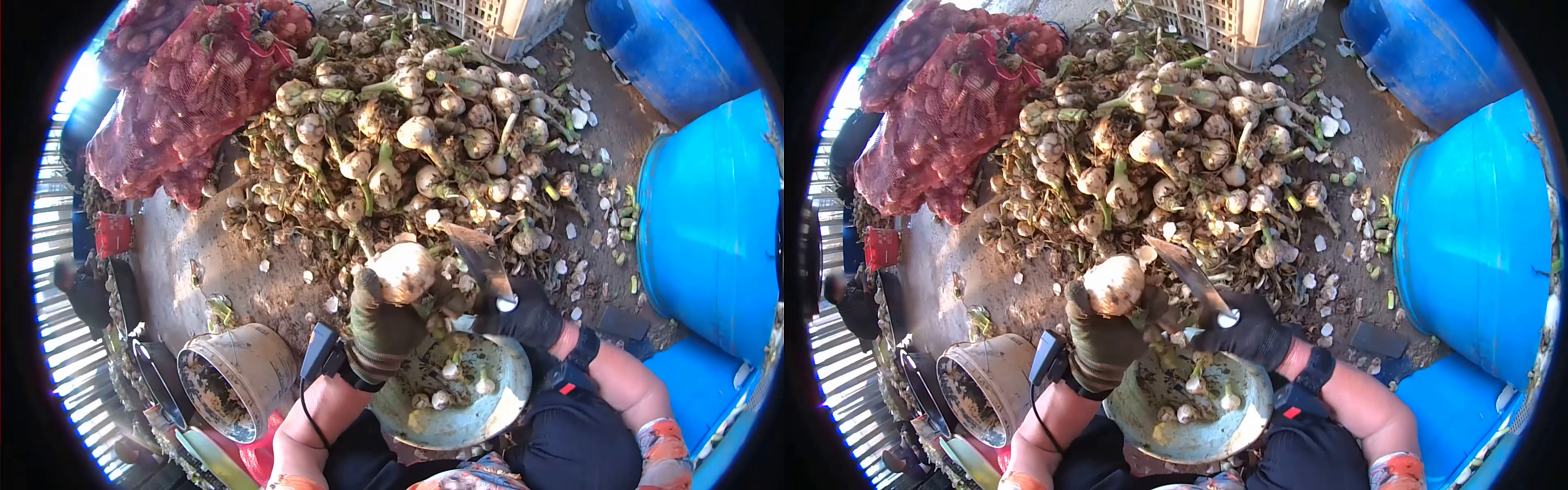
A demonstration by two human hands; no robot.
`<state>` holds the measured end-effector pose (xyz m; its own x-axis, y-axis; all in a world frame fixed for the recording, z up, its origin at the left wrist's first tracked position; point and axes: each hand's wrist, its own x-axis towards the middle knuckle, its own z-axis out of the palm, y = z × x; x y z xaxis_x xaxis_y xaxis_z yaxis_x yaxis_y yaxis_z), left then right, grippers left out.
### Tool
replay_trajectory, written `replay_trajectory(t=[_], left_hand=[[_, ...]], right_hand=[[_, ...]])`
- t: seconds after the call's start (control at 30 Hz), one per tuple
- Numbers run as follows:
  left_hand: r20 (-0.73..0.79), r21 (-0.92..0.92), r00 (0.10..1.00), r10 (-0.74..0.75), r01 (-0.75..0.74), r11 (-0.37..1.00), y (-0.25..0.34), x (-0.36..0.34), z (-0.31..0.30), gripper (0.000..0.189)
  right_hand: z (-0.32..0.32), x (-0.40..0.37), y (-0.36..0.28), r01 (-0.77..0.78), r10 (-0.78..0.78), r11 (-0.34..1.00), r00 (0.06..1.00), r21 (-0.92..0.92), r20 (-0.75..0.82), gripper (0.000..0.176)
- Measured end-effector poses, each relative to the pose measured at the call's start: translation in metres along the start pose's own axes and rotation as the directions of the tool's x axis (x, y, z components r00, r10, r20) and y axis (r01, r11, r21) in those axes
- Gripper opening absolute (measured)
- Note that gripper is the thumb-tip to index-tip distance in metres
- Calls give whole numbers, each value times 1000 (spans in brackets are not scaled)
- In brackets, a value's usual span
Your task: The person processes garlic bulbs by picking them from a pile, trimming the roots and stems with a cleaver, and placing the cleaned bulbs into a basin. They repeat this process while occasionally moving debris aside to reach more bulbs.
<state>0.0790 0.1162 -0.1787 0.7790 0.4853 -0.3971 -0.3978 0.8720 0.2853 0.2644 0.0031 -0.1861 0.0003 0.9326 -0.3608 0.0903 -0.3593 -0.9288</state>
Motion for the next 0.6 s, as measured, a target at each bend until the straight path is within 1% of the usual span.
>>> replay_trajectory(t=[0.03, 0.1, 0.13, 0.17, 0.2, 0.23, 0.27, 0.3, 0.33, 0.37, 0.4, 0.43, 0.47, 0.5, 0.53, 0.57, 0.6], left_hand=[[6, 3, 1000, 3, -3, 1000, -1, 2, 7, 84], [-133, 14, 983, 126, -125, 992, -7, 4, 25, 83], [43, 12, 988, 148, -148, 989, -6, 6, 18, 73], [41, 11, 988, 146, -147, 989, -5, 3, 14, 73], [-53, -35, 993, 101, -103, 994, -3, 0, 13, 73], [-143, -85, 988, 50, -63, 994, 0, -4, 10, 73], [-111, -24, 994, -14, 11, 1000, 6, -13, -5, 71], [137, 92, 980, -143, 131, 987, 16, -17, -37, 65], [-32, 399, 957, -289, 277, 874, 17, -7, -45, 55], [-237, 632, 901, -363, 427, 647, 16, -2, -50, 46], [-44, 730, 982, -185, 158, 665, 9, -17, -49, 24], [-156, 554, 945, -288, 325, 767, 11, -31, -31, 24], [-177, 479, 949, -260, 314, 820, 9, -28, -15, 25], [-202, 401, 950, -236, 300, 866, 7, -23, -5, 26], [-203, 400, 951, -235, 300, 866, 8, -21, -5, 26], [-251, 422, 951, -180, 275, 864, 10, -20, -7, 29], [-297, 445, 947, -123, 252, 859, 11, -20, -7, 33]], right_hand=[[10, -4, -8, -157, 167, 886, 986, 436, 16, 34], [13, -2, -22, -199, 201, 888, 979, 415, 40, 37], [12, -2, -16, -202, 204, 887, 978, 415, 41, 37], [11, -1, -5, -181, 198, 901, 980, 394, -3, 36], [9, -2, 1, -160, 192, 914, 980, 373, -49, 34], [2, -2, -5, -162, 195, 913, 979, 374, -52, 34], [-9, 0, -18, -218, 252, 910, 966, 352, -54, 31], [-16, 0, -25, -274, 310, 903, 949, 331, -59, 28], [-16, 2, -14, -138, 192, 921, 975, 363, -116, 25], [-17, 1, -7, -143, 197, 921, 973, 363, -117, 25], [-20, 4, -3, -72, 92, 969, 993, 238, -73, 29], [-23, 7, -4, 11, -10, 994, 1000, 112, -14, 33], [-24, 8, -18, -55, 66, 981, 996, 187, -52, 25], [-25, 9, -12, -55, 66, 981, 996, 186, -52, 25], [-25, 11, -5, -28, 49, 993, 982, 115, -182, 22], [-27, 11, -1, -10, 22, 999, 952, 40, -306, 20], [-34, 4, -2, -44, 2, 987, 966, -154, -260, 20]])
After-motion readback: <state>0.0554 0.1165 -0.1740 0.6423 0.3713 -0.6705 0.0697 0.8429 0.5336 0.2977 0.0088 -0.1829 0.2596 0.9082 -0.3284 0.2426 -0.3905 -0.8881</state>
